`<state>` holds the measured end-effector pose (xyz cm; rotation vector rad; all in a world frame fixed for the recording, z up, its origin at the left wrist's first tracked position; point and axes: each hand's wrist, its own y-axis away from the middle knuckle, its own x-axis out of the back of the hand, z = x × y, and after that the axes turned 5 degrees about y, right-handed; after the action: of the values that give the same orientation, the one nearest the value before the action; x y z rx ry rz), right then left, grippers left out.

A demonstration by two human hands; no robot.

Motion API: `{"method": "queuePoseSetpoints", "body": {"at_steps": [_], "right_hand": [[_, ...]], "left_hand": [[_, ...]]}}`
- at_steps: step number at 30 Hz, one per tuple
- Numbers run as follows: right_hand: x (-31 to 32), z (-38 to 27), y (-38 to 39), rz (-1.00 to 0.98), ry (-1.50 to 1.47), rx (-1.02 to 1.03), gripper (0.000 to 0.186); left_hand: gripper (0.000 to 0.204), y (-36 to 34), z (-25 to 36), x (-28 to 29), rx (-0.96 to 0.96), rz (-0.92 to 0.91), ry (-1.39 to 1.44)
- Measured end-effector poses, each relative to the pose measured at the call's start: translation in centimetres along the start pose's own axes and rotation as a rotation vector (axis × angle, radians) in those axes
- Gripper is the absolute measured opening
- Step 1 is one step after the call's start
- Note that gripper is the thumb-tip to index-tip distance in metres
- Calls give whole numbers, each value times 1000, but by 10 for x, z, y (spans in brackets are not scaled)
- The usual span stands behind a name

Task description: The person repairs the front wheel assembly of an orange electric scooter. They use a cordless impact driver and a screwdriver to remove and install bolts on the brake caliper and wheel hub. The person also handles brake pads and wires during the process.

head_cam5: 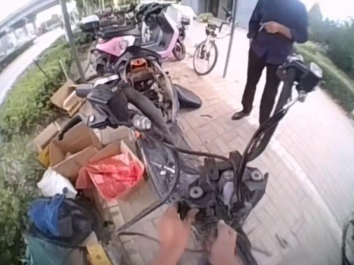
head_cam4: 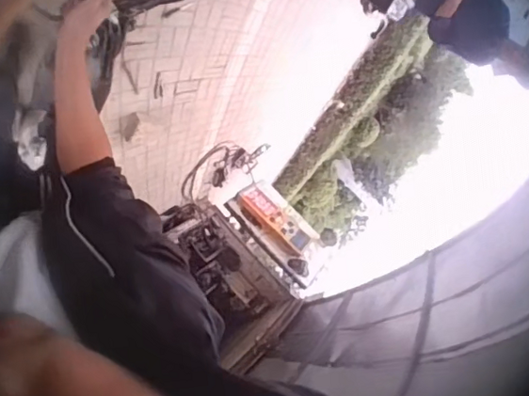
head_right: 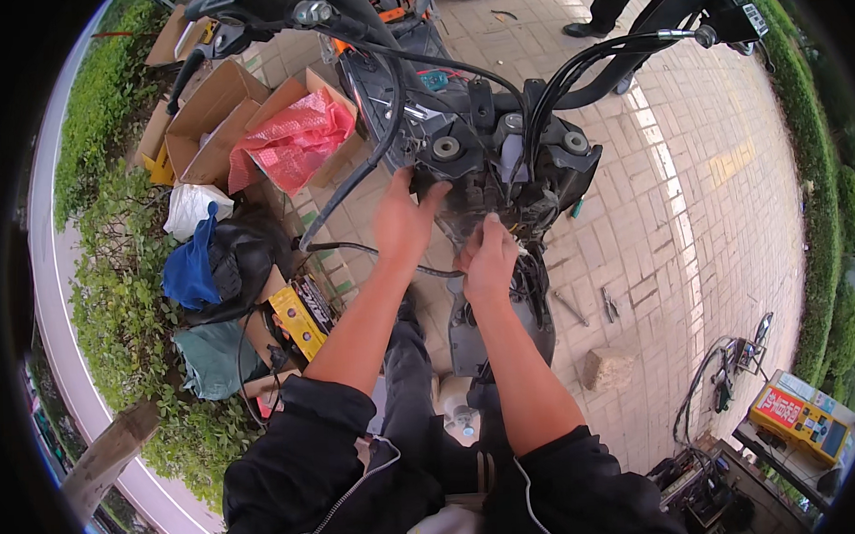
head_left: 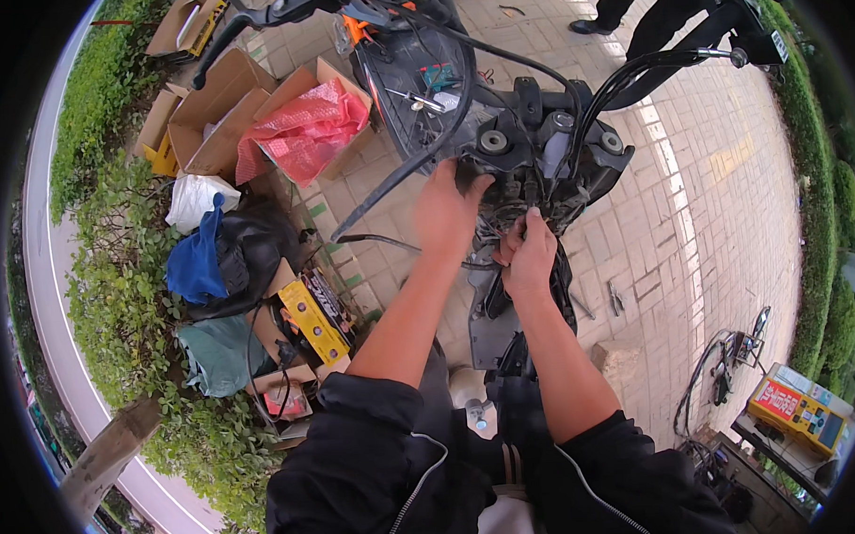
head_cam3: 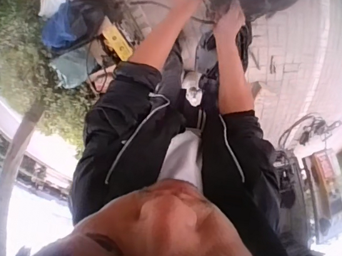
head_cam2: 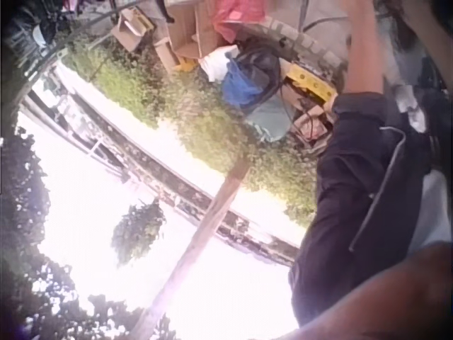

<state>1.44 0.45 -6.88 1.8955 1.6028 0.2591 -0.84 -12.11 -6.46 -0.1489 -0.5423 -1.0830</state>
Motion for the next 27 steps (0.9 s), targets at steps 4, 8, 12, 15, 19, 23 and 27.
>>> {"method": "queuePoseSetpoints", "body": {"at_steps": [4, 8, 12, 15, 19, 23, 27], "right_hand": [[-1, 17, -5, 113, 151, 156, 35], [1, -17, 5, 39, -197, -141, 34], [20, 3, -4, 62, 172, 64, 38], [1, 0, 0, 98, 328, 131, 37], [-13, -4, 8, 47, 20, 4, 36], [2, 13, 0, 46, 290, 222, 37], [25, 20, -12, -76, 376, 283, 36]], "left_hand": [[49, 9, -5, -5, -152, 207, 59], [37, 37, 10, -10, 192, -80, 451], [45, 24, 18, -36, 325, -288, 502], [44, 14, 19, -34, 329, -267, 368], [49, 9, 36, -34, 270, -261, 290], [49, 13, 38, -41, 356, -255, 296], [44, 17, 33, -61, 510, -190, 459]]}}
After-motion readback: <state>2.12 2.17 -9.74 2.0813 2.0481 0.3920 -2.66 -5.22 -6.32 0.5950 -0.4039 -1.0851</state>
